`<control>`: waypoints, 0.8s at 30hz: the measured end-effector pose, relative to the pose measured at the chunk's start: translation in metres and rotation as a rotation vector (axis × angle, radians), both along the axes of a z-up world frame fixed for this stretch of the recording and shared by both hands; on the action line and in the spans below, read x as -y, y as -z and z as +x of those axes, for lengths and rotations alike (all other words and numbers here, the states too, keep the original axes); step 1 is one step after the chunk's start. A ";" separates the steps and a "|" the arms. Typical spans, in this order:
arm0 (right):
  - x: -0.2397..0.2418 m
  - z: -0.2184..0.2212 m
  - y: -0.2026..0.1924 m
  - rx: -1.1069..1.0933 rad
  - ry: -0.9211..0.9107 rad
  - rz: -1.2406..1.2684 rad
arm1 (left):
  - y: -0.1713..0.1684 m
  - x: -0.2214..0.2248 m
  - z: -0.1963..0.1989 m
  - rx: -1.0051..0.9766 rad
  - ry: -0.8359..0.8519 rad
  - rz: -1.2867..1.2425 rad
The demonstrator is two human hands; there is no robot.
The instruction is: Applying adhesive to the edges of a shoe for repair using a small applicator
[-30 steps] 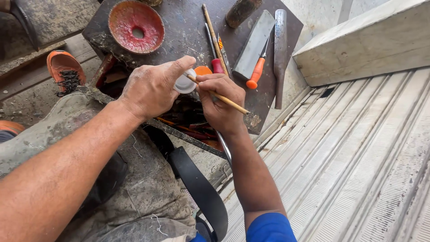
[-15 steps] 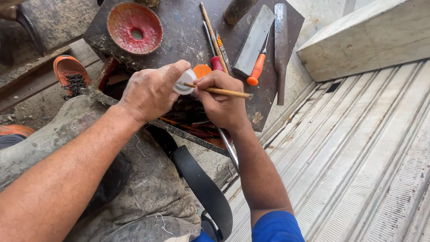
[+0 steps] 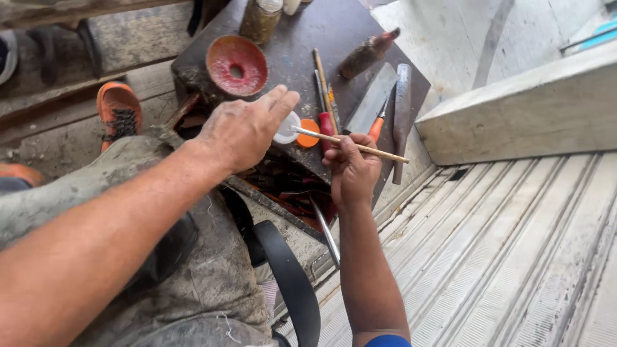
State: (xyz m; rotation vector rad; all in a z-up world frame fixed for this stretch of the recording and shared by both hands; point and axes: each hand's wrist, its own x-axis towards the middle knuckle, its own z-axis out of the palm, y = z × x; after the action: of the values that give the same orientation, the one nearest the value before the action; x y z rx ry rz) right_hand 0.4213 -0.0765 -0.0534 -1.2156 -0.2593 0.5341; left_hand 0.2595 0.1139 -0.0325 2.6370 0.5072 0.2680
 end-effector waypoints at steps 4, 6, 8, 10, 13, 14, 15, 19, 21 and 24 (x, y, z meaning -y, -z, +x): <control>0.022 -0.006 -0.019 -0.067 -0.107 0.091 | -0.033 -0.007 -0.070 0.030 -0.045 0.176; 0.031 -0.014 -0.045 -0.118 -0.266 0.177 | -0.022 -0.011 -0.115 -0.094 -0.100 0.042; 0.038 -0.023 -0.079 -0.033 -0.229 0.284 | 0.004 -0.010 -0.156 -0.390 -0.140 0.025; 0.057 -0.032 -0.073 -0.074 -0.360 0.269 | -0.007 0.005 -0.187 -0.578 -0.192 -0.218; 0.063 -0.062 -0.063 -0.051 -0.542 0.238 | 0.004 0.028 -0.211 -0.629 -0.301 -0.488; 0.063 -0.077 -0.058 -0.002 -0.591 0.224 | 0.014 0.035 -0.217 -0.512 -0.359 -0.511; 0.065 -0.084 -0.047 0.005 -0.584 0.215 | 0.009 0.039 -0.220 -0.508 -0.348 -0.516; 0.065 -0.118 -0.024 0.038 -0.647 0.191 | 0.003 0.061 -0.233 -0.417 -0.387 -0.691; 0.064 -0.137 -0.024 0.071 -0.614 0.148 | -0.001 0.066 -0.235 -0.370 -0.396 -0.666; 0.057 -0.152 -0.028 0.189 -0.600 0.084 | -0.019 0.070 -0.236 -0.256 -0.427 -0.767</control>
State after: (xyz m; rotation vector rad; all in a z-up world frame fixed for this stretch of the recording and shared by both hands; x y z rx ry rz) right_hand 0.2697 -0.1332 -0.0256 -1.0997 -0.8142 0.9146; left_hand 0.0236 0.0436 -0.0138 1.8033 1.0224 -0.1284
